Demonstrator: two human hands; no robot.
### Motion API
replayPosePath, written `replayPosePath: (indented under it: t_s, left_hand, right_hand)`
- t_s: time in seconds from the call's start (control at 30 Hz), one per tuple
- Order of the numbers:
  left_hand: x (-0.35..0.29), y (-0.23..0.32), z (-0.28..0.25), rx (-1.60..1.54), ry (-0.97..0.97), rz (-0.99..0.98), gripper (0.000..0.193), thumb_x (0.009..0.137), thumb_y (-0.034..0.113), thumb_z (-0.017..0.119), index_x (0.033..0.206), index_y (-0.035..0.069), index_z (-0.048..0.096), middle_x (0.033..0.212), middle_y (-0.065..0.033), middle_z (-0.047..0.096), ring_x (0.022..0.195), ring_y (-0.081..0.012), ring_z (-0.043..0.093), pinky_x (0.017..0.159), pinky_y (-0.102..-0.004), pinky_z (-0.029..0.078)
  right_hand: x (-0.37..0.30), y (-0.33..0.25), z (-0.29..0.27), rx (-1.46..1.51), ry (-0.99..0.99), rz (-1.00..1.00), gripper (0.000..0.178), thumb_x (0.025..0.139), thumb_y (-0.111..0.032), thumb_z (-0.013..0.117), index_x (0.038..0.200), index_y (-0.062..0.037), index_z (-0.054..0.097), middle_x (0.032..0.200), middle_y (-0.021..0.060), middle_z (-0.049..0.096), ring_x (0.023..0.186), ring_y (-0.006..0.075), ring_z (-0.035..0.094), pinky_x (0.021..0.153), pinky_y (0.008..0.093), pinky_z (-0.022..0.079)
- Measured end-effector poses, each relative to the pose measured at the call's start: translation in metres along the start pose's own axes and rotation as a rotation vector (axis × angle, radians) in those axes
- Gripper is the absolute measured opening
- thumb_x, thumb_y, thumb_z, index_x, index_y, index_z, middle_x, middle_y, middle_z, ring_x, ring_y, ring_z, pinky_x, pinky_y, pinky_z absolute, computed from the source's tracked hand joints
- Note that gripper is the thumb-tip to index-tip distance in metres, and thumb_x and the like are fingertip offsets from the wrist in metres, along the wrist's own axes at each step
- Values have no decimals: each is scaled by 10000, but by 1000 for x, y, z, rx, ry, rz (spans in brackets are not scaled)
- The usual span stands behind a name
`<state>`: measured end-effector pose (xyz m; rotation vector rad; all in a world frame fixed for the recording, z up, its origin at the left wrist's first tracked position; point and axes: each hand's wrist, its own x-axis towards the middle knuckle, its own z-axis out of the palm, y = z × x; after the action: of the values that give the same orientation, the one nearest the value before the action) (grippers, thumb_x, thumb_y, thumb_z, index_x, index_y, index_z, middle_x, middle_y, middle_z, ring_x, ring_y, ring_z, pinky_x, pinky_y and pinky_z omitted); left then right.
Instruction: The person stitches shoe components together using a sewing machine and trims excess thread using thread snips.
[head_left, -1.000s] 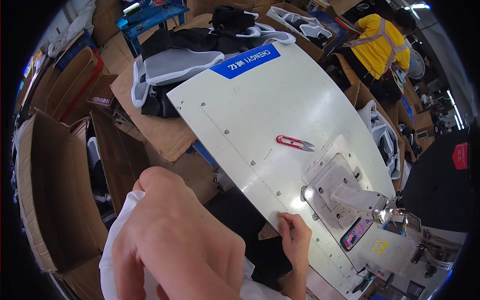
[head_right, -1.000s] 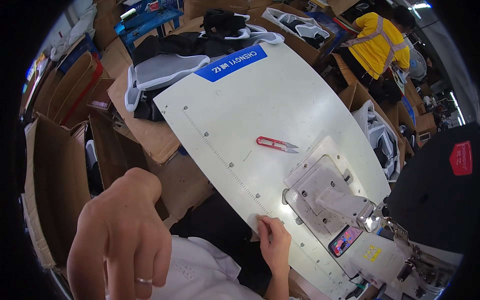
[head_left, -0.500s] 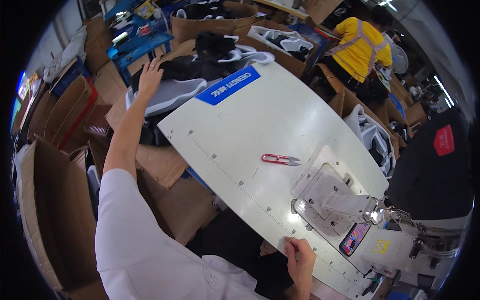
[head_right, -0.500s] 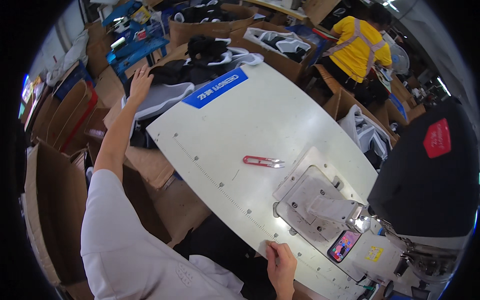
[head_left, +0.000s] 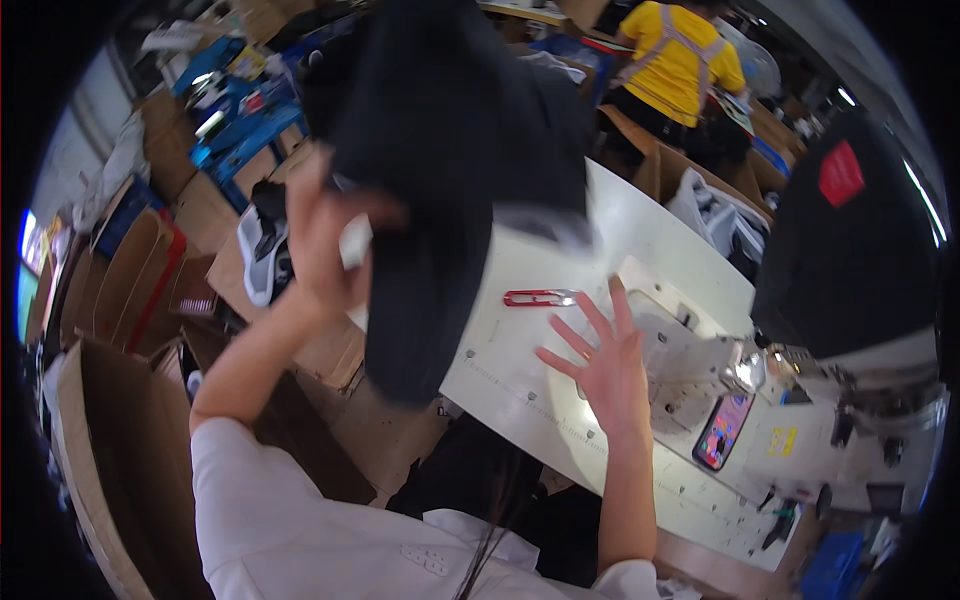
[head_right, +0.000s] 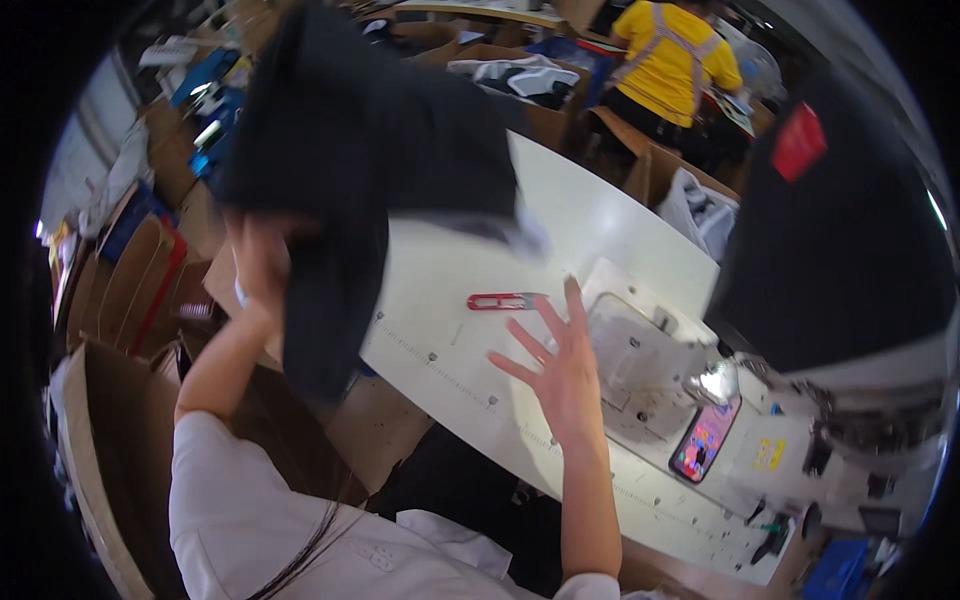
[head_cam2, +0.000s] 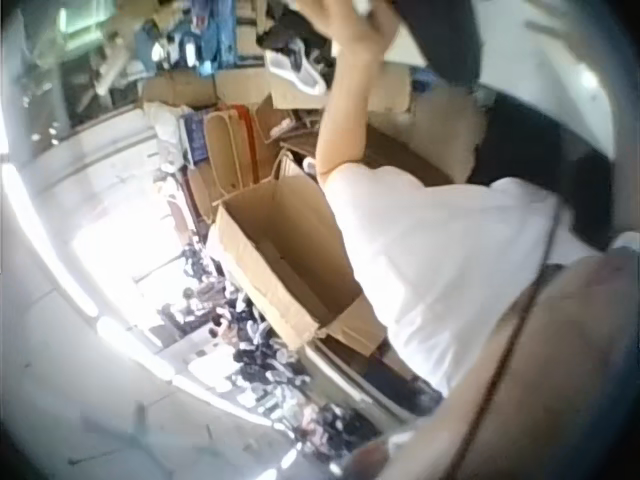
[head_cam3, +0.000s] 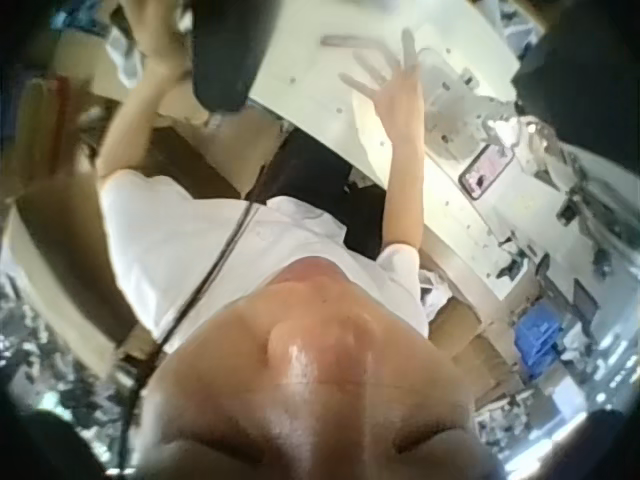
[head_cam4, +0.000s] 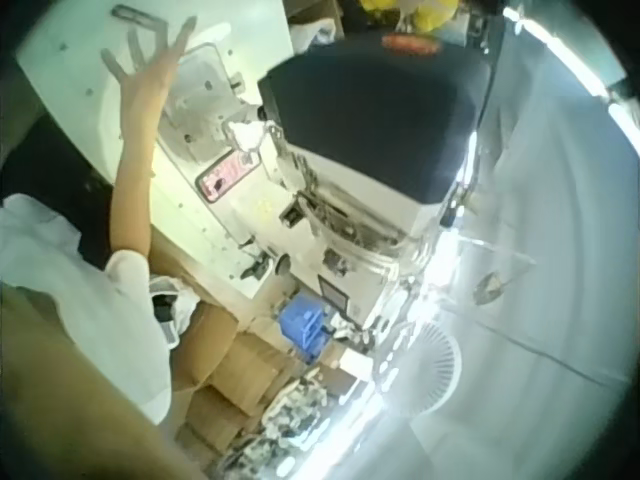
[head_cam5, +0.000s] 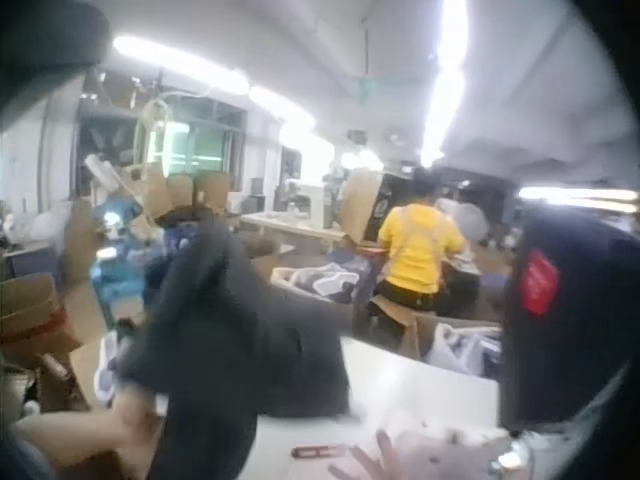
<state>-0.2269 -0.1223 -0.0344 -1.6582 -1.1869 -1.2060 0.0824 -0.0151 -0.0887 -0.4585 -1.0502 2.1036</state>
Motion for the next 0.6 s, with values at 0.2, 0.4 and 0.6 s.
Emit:
replayPosePath:
  t_s: [0.2,0.4,0.6]
  left_hand:
    - [-7,58,12,-407,-691,219,528,775,155,682,1250,-28,543,1343,-232,520,1208,-415,537,1033,-524,429]
    - [-2,99,39,-814,-567,-595,668,903,221,690,1443,-1,364,1455,-226,439,1317,-390,486,1070,-419,412]
    - [-8,115,33,-566,365,-823,489,1035,326,430,1360,-40,442,1375,-218,518,1228,-336,558,947,-404,509]
  right_hand:
    - [-1,-18,-21,173,243,-207,352,946,-72,648,1261,-37,495,1021,65,663,986,163,675,891,256,561]
    - [-33,-19,-14,318,326,-413,194,943,-32,642,1105,-32,535,1034,95,646,975,175,678,939,254,544]
    - [-56,-27,-11,681,463,-365,238,967,14,577,1174,-10,461,1215,228,561,1187,269,612,1035,282,540]
